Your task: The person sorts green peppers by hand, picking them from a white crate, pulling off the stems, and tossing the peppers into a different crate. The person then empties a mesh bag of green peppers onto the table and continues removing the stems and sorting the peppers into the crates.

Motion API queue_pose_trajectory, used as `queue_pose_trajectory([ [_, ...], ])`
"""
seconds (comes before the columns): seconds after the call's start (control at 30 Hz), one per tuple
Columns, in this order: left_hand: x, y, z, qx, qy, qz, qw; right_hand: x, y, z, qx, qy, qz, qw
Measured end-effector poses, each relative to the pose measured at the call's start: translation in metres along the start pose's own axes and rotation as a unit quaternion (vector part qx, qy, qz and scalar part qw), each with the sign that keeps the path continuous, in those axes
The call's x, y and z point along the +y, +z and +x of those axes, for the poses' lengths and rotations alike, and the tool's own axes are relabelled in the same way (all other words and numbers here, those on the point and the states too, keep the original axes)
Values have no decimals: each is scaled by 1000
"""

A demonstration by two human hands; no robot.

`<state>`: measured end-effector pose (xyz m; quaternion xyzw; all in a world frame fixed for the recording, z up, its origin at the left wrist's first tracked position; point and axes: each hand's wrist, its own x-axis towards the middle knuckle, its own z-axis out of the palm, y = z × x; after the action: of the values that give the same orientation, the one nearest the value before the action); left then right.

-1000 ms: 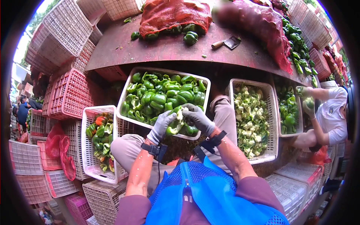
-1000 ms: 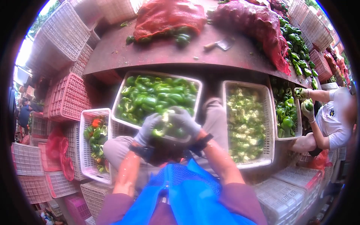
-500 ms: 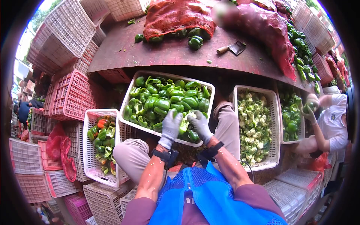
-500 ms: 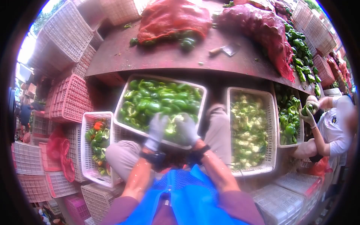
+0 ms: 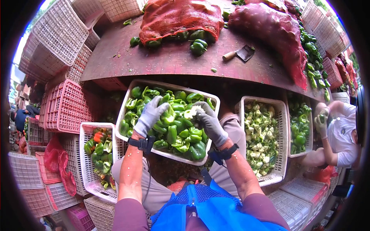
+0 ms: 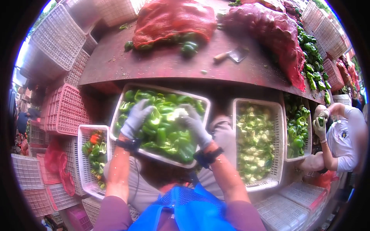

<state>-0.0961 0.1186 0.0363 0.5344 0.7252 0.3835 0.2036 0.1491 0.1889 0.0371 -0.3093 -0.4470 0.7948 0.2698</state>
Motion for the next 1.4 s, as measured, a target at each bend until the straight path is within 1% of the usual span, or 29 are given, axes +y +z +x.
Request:
queue_pose_trajectory([
  [0.03, -7, -7, -5, -137, -140, -162, 967, 2, 5, 9, -7, 13, -4, 1000],
  [0.07, -7, -2, -10, -167, -155, -247, 942, 0, 15, 16, -12, 26, -9, 1000],
  [0.13, -12, 24, -24, -122, -156, -413, 889, 21, 26, 42, -38, 5, -10, 999],
  [0.2, 5, 20, -23, -165, -180, -418, 875, 44, 27, 61, -25, -67, -218, 973],
  [0.27, -2, 27, -25, -120, -205, -399, 886, 41, 37, 63, 15, -115, -418, 901],
  [0.33, -11, 35, -26, -70, -200, -390, 896, 49, 41, 72, 31, -116, -403, 907],
  [0.37, -6, 34, -26, -62, -185, -326, 925, 45, 41, 76, 38, -80, -459, 884],
  [0.4, 11, 31, -26, -95, -242, -275, 926, 40, 41, 79, 44, -43, -513, 856],
  [0.43, 8, 37, -24, -76, -131, -162, 975, 38, 31, 85, 60, -39, -496, 865],
  [0.47, 3, 40, -21, -54, -16, -43, 998, 24, 24, 83, 65, -70, -481, 872],
  [0.53, -16, 29, -2, 24, -6, 56, 998, -15, 1, 64, 69, -127, -450, 881],
  [0.6, -30, 17, 12, 55, 33, 233, 970, -48, -44, 44, 152, -160, -549, 806],
  [0.63, -44, 18, 18, 47, 47, 284, 956, -68, -65, 27, 181, -161, -563, 790],
  [0.67, -50, 22, 23, -7, 4, 328, 945, -69, -101, 20, 231, -161, -614, 737],
  [0.7, -62, 33, 22, -42, 14, 383, 923, -79, -125, 6, 249, -131, -646, 710],
  [0.73, -73, 43, 18, -77, 23, 436, 896, -78, -160, -1, 243, -47, -715, 653],
  [0.77, -77, 44, 20, -123, 0, 368, 922, -76, -181, -4, 225, 22, -746, 626],
  [0.8, -76, 47, 24, -133, -13, 386, 913, -88, -186, -11, 138, 87, -773, 613],
  [0.87, -83, 56, 32, -135, -23, 407, 903, -101, -170, 1, 99, 140, -836, 521],
  [0.93, -81, 58, 39, -155, -42, 411, 897, -110, -150, 48, 120, -31, -797, 591],
  [1.0, -79, 59, 46, -170, -51, 412, 894, -112, -131, 123, 125, -217, -750, 612],
  [1.1, -89, 58, 53, -169, -47, 420, 891, -116, -110, 223, 122, -274, -732, 612],
  [1.13, -91, 62, 51, -169, -43, 414, 894, -132, -72, 271, 177, -168, -698, 673],
  [1.17, -91, 62, 52, -171, -45, 413, 893, -134, -64, 296, 180, -128, -687, 692],
  [1.23, -90, 62, 53, -175, -50, 416, 891, -105, -79, 345, 192, -94, -647, 732],
  [1.27, -90, 62, 53, -175, -51, 420, 889, -104, -70, 348, 211, -81, -616, 755],
  [1.3, -88, 60, 53, -177, -55, 415, 891, -98, -66, 338, 238, -79, -611, 751],
  [1.33, -86, 59, 53, -179, -58, 409, 893, -97, -64, 327, 225, -80, -596, 767],
  [1.4, -89, 57, 56, -191, -65, 382, 902, -113, -44, 282, 106, -72, -407, 904],
])
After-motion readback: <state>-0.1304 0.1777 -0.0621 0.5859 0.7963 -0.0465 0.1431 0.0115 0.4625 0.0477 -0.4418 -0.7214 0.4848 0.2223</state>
